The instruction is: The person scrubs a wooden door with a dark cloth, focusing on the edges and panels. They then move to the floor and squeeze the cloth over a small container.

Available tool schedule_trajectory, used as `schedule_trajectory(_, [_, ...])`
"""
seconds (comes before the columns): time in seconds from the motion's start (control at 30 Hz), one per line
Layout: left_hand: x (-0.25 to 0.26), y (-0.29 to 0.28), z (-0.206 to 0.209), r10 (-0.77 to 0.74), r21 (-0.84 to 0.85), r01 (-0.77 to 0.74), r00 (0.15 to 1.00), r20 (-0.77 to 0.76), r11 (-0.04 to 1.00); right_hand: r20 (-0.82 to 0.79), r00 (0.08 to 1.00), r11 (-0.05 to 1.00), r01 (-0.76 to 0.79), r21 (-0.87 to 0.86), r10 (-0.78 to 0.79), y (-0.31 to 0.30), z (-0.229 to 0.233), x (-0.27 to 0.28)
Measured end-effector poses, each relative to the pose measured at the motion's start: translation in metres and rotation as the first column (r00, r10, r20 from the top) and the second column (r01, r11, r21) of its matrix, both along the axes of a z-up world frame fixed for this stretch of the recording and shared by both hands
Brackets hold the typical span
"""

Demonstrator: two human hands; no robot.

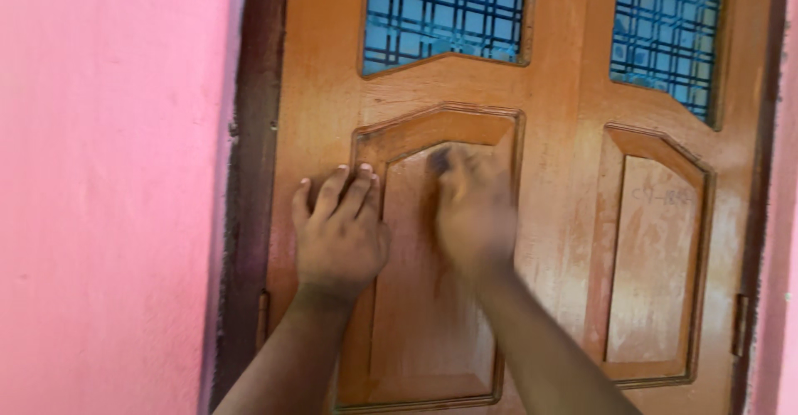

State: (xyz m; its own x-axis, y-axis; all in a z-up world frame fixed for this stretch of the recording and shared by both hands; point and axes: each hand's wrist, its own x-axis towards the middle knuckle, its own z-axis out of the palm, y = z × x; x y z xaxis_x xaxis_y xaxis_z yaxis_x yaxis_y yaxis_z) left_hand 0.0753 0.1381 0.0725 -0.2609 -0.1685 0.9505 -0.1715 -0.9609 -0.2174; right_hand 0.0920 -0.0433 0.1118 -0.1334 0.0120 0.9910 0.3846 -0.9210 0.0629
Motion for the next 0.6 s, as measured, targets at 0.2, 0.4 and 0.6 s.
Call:
schedule_trajectory(0.2, [-0.007,0.025,-0.002,0.044,0.158,-0.037,0.998,-0.042,0.987,-0.019,0.999,0.955,-0.051,-0.293,0.047,0.031,-0.028,-0.028])
schedule_trajectory(0.4, [-0.023,0.029,-0.010,0.092,-0.031,-0.096,0.991,-0.096,0.995,-0.101,0.994,0.959,-0.068,-0.275,0.042,0.037,0.025,-0.042])
schedule_trajectory(0.6, [-0.021,0.032,-0.013,0.055,-0.021,-0.057,0.995,-0.087,0.998,-0.142,0.989,0.886,-0.037,-0.463,-0.033,0.033,-0.012,-0.048])
